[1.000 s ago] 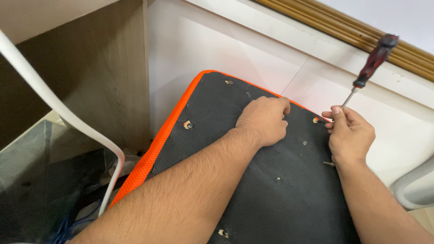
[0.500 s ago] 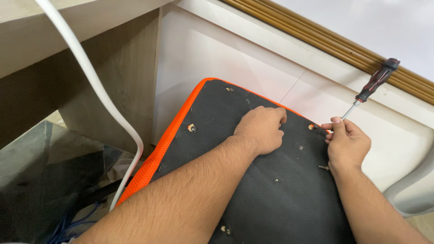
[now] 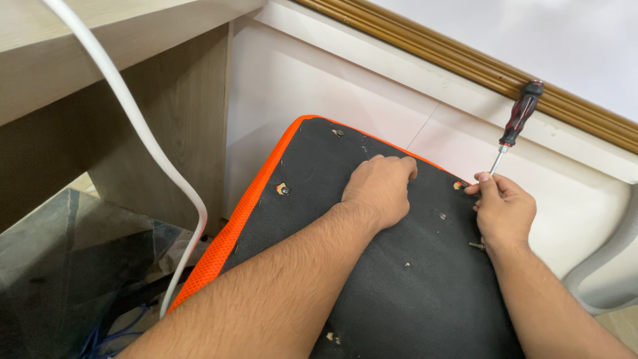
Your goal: The person uses a screwdriver to tighten several screws into the underside of an orange and black chair seat. The person holds the seat steady with one hand while turning the screwdriver with the other, working on multiple screw locations around the seat's perimeter.
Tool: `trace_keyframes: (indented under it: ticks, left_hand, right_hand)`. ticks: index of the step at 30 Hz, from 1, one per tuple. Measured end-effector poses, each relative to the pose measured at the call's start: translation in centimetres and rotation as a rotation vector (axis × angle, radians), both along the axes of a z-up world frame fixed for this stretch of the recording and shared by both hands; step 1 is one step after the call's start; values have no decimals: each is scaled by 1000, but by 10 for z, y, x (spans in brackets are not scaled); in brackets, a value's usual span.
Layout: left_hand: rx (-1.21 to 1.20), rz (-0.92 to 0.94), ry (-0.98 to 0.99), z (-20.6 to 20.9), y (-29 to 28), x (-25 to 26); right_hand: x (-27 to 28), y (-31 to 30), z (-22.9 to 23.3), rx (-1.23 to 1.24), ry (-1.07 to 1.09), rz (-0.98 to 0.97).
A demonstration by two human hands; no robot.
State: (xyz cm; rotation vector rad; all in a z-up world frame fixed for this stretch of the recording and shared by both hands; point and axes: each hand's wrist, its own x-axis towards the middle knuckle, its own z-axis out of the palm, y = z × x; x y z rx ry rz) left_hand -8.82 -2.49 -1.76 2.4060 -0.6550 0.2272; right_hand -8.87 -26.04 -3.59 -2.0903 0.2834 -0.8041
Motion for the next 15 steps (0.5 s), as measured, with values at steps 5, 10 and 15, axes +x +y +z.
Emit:
trace_keyframes:
  ticks: [5,10,15]
  left_hand:
    - [-60,21,-12,-1,-5,2]
    - [16,48,-103,0,-5,1]
    - [61,38,-59,0,-5,0]
  right_hand:
    - [0,-6,-3,-19,-162,31]
    - [5,-8,-8,0,-197,56]
    - [7,-10,-11,45,-143,43]
